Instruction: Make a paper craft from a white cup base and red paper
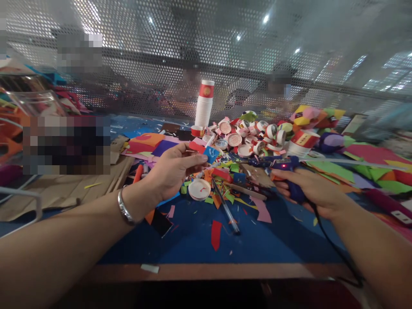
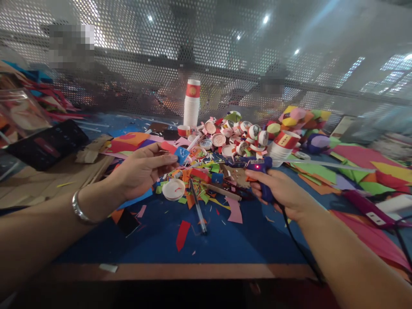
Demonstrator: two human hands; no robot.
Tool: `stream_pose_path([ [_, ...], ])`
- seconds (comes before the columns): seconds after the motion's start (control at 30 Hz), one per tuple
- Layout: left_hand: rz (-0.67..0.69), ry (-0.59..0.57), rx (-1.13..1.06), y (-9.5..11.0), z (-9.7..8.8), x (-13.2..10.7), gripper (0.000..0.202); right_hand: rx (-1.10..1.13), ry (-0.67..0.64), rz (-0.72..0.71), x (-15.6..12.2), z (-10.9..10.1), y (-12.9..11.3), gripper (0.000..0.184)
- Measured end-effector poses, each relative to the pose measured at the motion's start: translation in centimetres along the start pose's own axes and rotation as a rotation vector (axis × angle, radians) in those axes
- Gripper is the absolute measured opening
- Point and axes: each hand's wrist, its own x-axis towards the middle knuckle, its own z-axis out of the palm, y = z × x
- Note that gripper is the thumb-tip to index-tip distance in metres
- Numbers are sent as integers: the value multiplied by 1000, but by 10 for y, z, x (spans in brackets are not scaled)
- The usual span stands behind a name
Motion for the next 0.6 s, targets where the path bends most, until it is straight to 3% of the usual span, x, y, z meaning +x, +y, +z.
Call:
stream_pose_path([
  [0.07, 6, 3, 0, 0, -1, 0, 20, 198, -142, 274, 6, -5, 4, 46],
  [0.13, 10, 7, 5, -1, -2, 0, 20, 261, -181, 385, 12, -9, 7, 44],
  [0.37, 43, 8, 61, -2, -3, 2, 16, 55, -94, 397, 16, -18, 23, 42],
  [0.5, 40, 2, 75, -2, -1, 2, 17, -329, 38, 287, 14, -28, 34, 49],
  [0.6, 53, -4, 100, -3, 0, 2, 17, -604, 163, 229, 7, -28, 27, 36],
])
